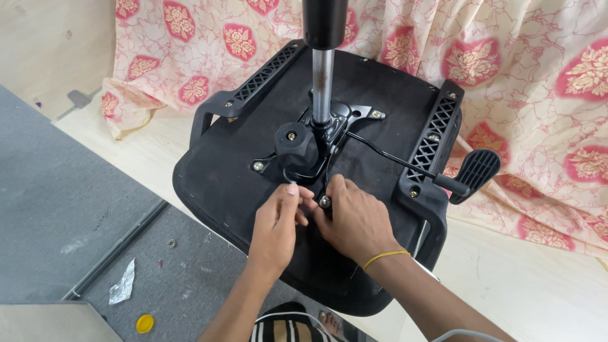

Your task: The person uses a screwdriver to tighten screws on the underside of an office chair, securing the base and gas lift mechanism to the seat frame.

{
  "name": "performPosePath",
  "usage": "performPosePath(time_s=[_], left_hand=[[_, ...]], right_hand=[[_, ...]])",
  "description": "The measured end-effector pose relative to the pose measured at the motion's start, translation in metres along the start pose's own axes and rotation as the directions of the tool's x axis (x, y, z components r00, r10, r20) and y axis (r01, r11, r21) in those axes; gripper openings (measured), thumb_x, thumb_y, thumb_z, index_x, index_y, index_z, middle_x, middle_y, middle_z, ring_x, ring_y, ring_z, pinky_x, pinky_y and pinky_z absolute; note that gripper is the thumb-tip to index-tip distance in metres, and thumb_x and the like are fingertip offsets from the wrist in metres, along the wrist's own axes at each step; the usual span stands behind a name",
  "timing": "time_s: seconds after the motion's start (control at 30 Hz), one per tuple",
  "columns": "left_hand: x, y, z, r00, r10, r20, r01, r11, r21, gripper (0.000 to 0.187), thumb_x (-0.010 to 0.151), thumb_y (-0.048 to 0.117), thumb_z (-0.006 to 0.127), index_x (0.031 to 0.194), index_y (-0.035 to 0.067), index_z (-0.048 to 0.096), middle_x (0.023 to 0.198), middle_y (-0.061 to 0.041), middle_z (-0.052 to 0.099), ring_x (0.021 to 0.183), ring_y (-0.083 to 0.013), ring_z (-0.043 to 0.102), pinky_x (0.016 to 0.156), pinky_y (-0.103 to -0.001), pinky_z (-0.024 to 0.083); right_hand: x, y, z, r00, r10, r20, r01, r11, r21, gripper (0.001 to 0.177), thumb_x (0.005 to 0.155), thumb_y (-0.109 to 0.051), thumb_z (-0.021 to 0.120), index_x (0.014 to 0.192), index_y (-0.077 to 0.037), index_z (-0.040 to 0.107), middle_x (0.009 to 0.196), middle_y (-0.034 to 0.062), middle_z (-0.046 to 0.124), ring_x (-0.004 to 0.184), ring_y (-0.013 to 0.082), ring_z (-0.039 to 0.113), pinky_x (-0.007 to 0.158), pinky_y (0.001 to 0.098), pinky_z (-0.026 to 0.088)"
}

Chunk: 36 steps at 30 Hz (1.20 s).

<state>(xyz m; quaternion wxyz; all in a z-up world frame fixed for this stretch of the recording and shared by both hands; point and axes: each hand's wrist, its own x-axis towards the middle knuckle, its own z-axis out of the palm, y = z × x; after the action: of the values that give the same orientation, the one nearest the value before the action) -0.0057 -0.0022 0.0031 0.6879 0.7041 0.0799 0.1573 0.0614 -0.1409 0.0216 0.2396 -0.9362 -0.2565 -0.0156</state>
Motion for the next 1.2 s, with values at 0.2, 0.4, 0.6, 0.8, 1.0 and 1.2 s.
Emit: performPosePath(time_s=[0.2,0.4,0.6,0.8,1.0,1.2], left_hand=[[0.003,0.012,-0.002,0.989,0.122,0.086,-0.136,0.974,0.179,0.037,0.105,0.030,0.048,0.097,0.004,0.073,0.084,0.000,0.074,0.067,-0.0070,0.060,0.063,-0.025,0.052],[0.020,0.022,-0.013,0.990,-0.060,0.125,-0.007,0.879,0.476,0.026,0.098,0.029,0.062,0.097,0.006,0.074,0.072,-0.007,0.071,0.056,-0.0113,0.059,0.053,-0.029,0.048],[0.028,0.020,-0.028,0.962,-0.153,0.225,0.024,0.870,0.493,0.025,0.095,0.029,0.063,0.097,0.005,0.071,0.085,-0.005,0.075,0.066,-0.0142,0.069,0.062,-0.030,0.053],[0.027,0.017,-0.040,0.945,-0.099,0.313,-0.038,0.914,0.403,0.024,0.095,0.027,0.063,0.098,0.005,0.072,0.086,-0.007,0.076,0.075,-0.0145,0.070,0.072,-0.030,0.054],[0.024,0.016,-0.038,0.975,-0.066,0.214,-0.021,0.924,0.381,0.021,0.095,0.023,0.064,0.094,0.004,0.073,0.067,-0.008,0.071,0.054,-0.0141,0.061,0.053,-0.031,0.047],[0.024,0.007,-0.032,0.974,0.038,0.222,-0.125,0.910,0.395,0.020,0.096,0.021,0.066,0.091,0.004,0.074,0.066,-0.006,0.071,0.052,-0.0130,0.059,0.051,-0.030,0.046]], right_hand=[[0.002,-0.003,0.001,0.997,0.079,0.001,-0.079,0.995,-0.058,0.027,0.094,-0.033,0.063,0.087,-0.007,0.059,0.088,0.0116,0.072,0.080,0.0358,0.071,0.068,0.0479,0.056],[0.002,-0.012,-0.002,0.995,0.099,0.014,-0.099,0.995,-0.012,0.023,0.093,-0.029,0.064,0.093,-0.007,0.057,0.091,0.0118,0.069,0.079,0.0382,0.069,0.067,0.0501,0.054],[-0.003,-0.022,-0.004,0.989,0.146,0.003,-0.145,0.987,0.068,0.021,0.086,-0.022,0.066,0.100,-0.008,0.059,0.097,0.0115,0.072,0.087,0.0365,0.070,0.074,0.0487,0.055],[0.000,-0.027,0.002,0.926,0.378,0.004,-0.378,0.926,0.001,0.038,0.084,-0.044,0.075,0.093,-0.008,0.064,0.086,0.0133,0.075,0.088,0.0346,0.072,0.076,0.0469,0.056],[-0.003,-0.033,0.004,0.942,0.328,-0.066,-0.331,0.943,-0.036,0.039,0.086,-0.048,0.072,0.084,-0.010,0.066,0.082,0.0105,0.075,0.082,0.0330,0.073,0.069,0.0469,0.056],[-0.010,-0.036,0.011,0.946,0.300,-0.124,-0.309,0.950,-0.056,0.031,0.093,-0.040,0.065,0.087,-0.009,0.059,0.082,0.0098,0.072,0.078,0.0359,0.070,0.065,0.0498,0.053]])
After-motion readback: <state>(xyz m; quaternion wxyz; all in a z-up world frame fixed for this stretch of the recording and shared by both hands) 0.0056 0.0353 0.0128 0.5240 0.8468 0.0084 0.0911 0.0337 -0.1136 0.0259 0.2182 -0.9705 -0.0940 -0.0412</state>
